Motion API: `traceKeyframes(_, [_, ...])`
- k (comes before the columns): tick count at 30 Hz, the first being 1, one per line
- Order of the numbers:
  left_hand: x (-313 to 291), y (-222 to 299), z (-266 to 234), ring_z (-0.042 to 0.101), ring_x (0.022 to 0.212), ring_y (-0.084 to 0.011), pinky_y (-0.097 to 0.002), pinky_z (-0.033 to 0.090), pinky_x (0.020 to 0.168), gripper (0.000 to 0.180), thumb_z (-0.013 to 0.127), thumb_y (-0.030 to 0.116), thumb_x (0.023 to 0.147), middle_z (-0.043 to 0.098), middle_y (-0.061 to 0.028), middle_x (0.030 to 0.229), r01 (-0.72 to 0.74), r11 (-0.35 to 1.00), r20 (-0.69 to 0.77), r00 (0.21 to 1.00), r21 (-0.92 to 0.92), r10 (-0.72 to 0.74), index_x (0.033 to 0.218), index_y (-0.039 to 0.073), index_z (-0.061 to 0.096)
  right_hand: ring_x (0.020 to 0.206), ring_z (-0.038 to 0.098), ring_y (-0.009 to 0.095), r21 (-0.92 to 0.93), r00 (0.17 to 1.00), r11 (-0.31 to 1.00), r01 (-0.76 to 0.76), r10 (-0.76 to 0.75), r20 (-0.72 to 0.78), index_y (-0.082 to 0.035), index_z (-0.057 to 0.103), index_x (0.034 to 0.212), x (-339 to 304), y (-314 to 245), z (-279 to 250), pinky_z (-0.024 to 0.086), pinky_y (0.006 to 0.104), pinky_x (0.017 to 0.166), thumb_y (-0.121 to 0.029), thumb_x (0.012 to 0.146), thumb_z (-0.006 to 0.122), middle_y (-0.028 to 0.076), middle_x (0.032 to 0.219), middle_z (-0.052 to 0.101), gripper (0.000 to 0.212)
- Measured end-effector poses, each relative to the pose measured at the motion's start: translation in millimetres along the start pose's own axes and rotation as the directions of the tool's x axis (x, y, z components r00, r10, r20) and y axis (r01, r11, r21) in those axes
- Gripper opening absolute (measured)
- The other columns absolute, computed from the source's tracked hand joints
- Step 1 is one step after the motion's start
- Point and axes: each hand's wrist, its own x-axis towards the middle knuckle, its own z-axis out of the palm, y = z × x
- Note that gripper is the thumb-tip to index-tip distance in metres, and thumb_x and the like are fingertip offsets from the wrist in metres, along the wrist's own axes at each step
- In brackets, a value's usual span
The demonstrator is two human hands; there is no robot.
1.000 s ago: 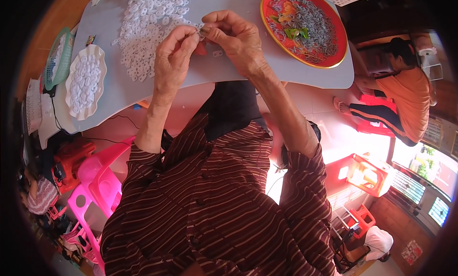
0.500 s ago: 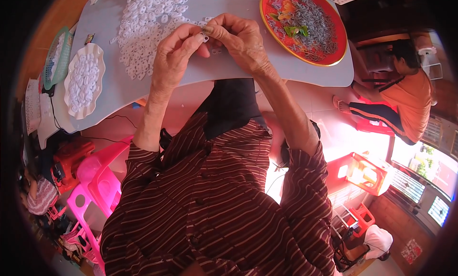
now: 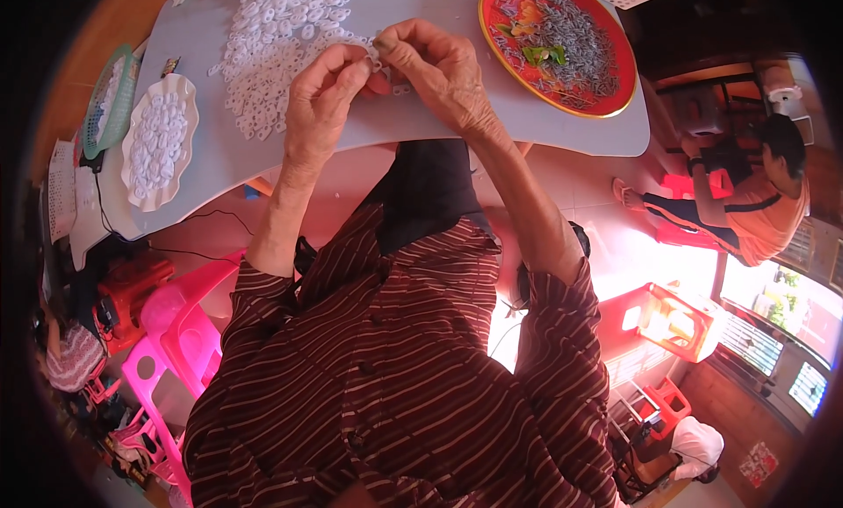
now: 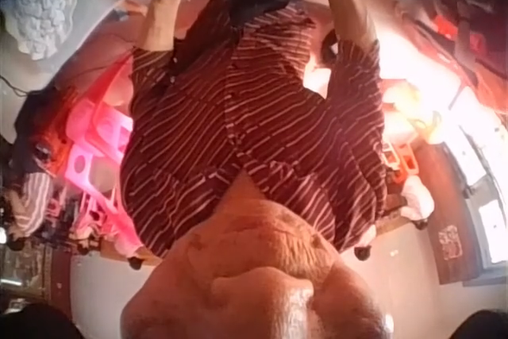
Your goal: Manual assembly of small white plastic components by inserting green and red plastic bits.
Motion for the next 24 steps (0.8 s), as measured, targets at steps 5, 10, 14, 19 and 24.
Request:
traceKeyframes(5, [-2.4, -7.3, 1.6, 0.050, 0.066, -0.0040, -0.0197, 0.042, 0.061, 0.011, 0.056, 0.013, 0.089, 0.059, 0.0015, 0.071, 0.070, 0.997, 0.022, 0.997, -0.035, -0.070, 0.088, 0.002, 0.057, 0.067, 0.049, 0.003, -0.064, 0.998, 0.998, -0.028, 0.032, 0.052, -0.001, 0.062, 0.087, -1.2, 0.2, 0.5, 0.041, 0.0178, 0.062, -0.020, 0.090, 0.059, -0.003, 0.071, 0.057, 0.019])
traceKeyframes(10, [-4.6, -3.1, 14.8, 0.057, 0.073, -0.0070, -0.0208, 0.046, 0.069, 0.011, 0.055, 0.011, 0.089, 0.063, -0.0034, 0.076, 0.043, 0.979, -0.029, 0.998, -0.202, -0.050, 0.092, 0.000, 0.057, 0.064, 0.052, 0.003, -0.106, 0.999, 0.994, 0.029, -0.033, -0.035, 0.001, 0.063, 0.085, 0.5, 4.2, 2.3, 0.044, 0.0189, 0.058, -0.017, 0.087, 0.063, 0.000, 0.070, 0.061, 0.019])
traceKeyframes(14, [-3.0, 1.9, 21.9, 0.056, 0.070, -0.0056, -0.0220, 0.045, 0.064, 0.012, 0.056, 0.013, 0.090, 0.062, -0.0016, 0.076, 0.005, 0.948, -0.087, 0.996, -0.319, -0.035, 0.090, 0.000, 0.058, 0.065, 0.052, 0.004, 0.059, 1.000, 0.998, 0.005, -0.004, -0.016, 0.000, 0.064, 0.086, -1.3, 4.4, 3.2, 0.043, 0.0180, 0.057, -0.019, 0.087, 0.064, -0.001, 0.070, 0.060, 0.018])
traceKeyframes(19, [12.2, 10.2, -17.2, 0.057, 0.066, -0.0138, -0.0271, 0.045, 0.063, 0.009, 0.055, 0.009, 0.087, 0.061, -0.0046, 0.072, -0.106, 0.933, -0.061, 0.989, 0.345, 0.135, 0.088, 0.002, 0.059, 0.064, 0.052, 0.005, 0.016, 0.999, 1.000, -0.001, 0.001, -0.039, 0.000, 0.062, 0.089, -0.8, 6.3, 3.3, 0.044, 0.0190, 0.060, -0.017, 0.087, 0.062, 0.001, 0.074, 0.061, 0.017])
traceKeyframes(24, [63.5, 8.8, -88.1, 0.056, 0.068, -0.0257, -0.0346, 0.043, 0.069, 0.010, 0.057, 0.011, 0.082, 0.058, -0.0111, 0.070, -0.356, 0.316, 0.250, 0.910, 0.879, 0.331, 0.085, 0.003, 0.062, 0.060, 0.052, 0.005, 0.060, 0.999, 0.998, -0.020, 0.022, -0.036, 0.001, 0.062, 0.088, -2.1, 6.0, 3.0, 0.044, 0.0187, 0.056, -0.017, 0.087, 0.063, 0.001, 0.072, 0.061, 0.018])
